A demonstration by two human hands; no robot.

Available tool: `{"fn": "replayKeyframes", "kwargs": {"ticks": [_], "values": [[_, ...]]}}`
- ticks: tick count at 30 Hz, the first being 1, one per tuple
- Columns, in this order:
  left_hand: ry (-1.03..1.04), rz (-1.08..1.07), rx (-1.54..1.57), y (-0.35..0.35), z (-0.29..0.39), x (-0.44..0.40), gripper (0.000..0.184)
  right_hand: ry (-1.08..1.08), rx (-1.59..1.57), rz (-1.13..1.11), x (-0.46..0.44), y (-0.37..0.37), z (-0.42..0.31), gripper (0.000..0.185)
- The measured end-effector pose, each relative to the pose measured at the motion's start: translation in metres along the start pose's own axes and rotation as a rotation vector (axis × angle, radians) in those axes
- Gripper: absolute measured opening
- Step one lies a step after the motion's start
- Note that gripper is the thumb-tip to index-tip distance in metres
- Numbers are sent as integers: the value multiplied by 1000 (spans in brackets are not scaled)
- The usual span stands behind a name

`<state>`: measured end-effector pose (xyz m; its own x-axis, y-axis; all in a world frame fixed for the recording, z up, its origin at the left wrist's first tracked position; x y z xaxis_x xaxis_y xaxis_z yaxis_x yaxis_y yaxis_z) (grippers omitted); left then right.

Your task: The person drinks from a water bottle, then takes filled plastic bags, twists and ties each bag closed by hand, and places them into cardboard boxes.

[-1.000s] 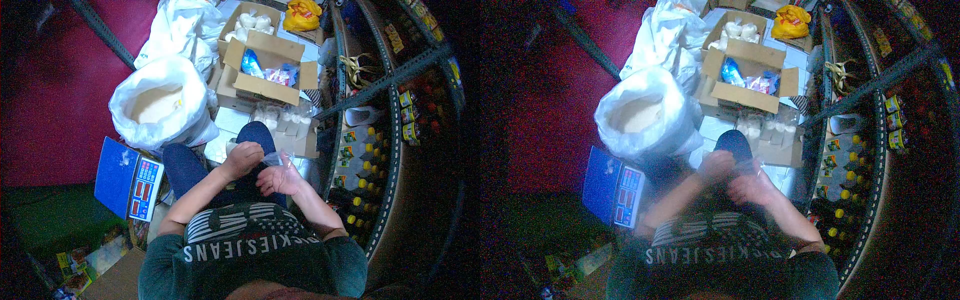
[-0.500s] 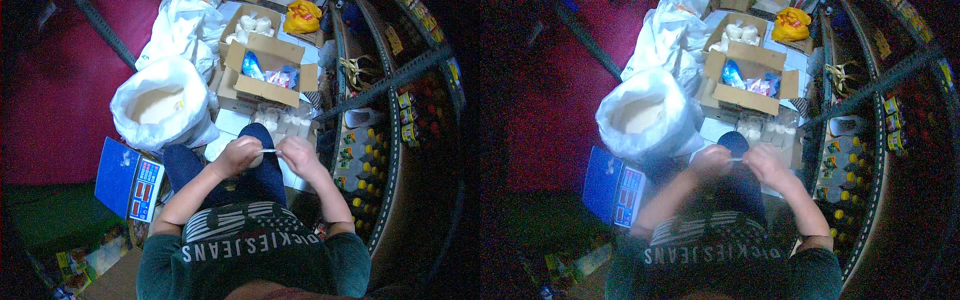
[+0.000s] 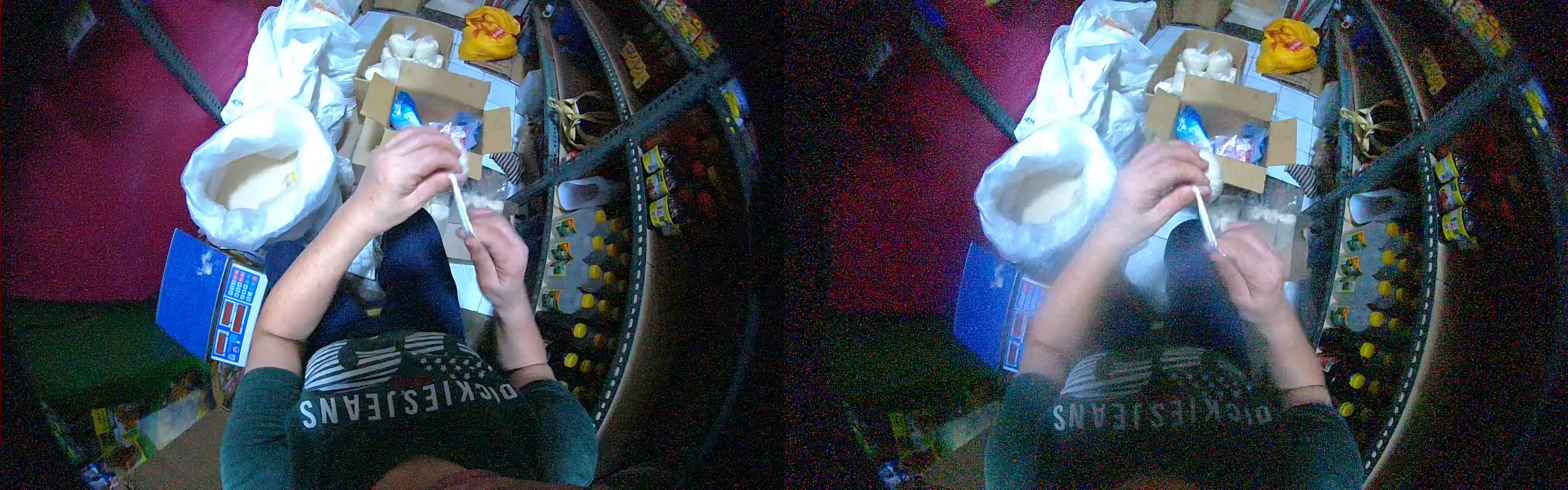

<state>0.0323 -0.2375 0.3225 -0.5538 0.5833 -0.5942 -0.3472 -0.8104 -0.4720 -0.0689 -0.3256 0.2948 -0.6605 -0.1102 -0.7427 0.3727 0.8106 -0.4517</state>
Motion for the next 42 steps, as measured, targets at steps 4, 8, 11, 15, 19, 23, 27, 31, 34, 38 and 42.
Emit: {"fn": "replayKeyframes", "kwargs": {"ticks": [4,8,11,15,19,23,27,31,34,38,42], "values": [[195,4,517,-29,67,-14,13,498,-739,311,40,55,45,15],[259,-38,560,-30,74,-4,13,77,-607,243,-10,40,34,16],[-105,13,682,-21,17,13,12,-435,-37,-20,-63,11,-8,22],[-419,42,814,3,-38,53,8,-396,220,-178,-47,21,-3,18],[-571,109,701,21,-77,83,8,-210,179,-105,-18,32,19,20],[-639,172,516,39,-90,96,11,66,103,11,12,34,50,7],[-480,156,208,58,-86,100,12,460,-276,162,67,51,103,3],[-493,182,219,67,-84,103,13,602,-527,327,90,61,113,1],[-615,243,400,78,-104,111,12,507,-326,266,81,56,103,6],[-779,306,604,91,-120,115,12,352,-61,255,68,52,87,14],[-973,323,1059,123,-146,124,12,285,77,307,65,53,83,17]]}}
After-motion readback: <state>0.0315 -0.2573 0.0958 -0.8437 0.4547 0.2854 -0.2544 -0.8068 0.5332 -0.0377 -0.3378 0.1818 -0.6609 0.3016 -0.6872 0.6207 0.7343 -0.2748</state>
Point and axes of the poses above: each hand's wrist, its own x-axis away from the middle knuckle, its own y-axis out of the palm, z = x × y, the point moved 10 cm from there along -x, towards the middle knuckle, and after that the axes turned 14 degrees about -y, right-handed, at the moved point
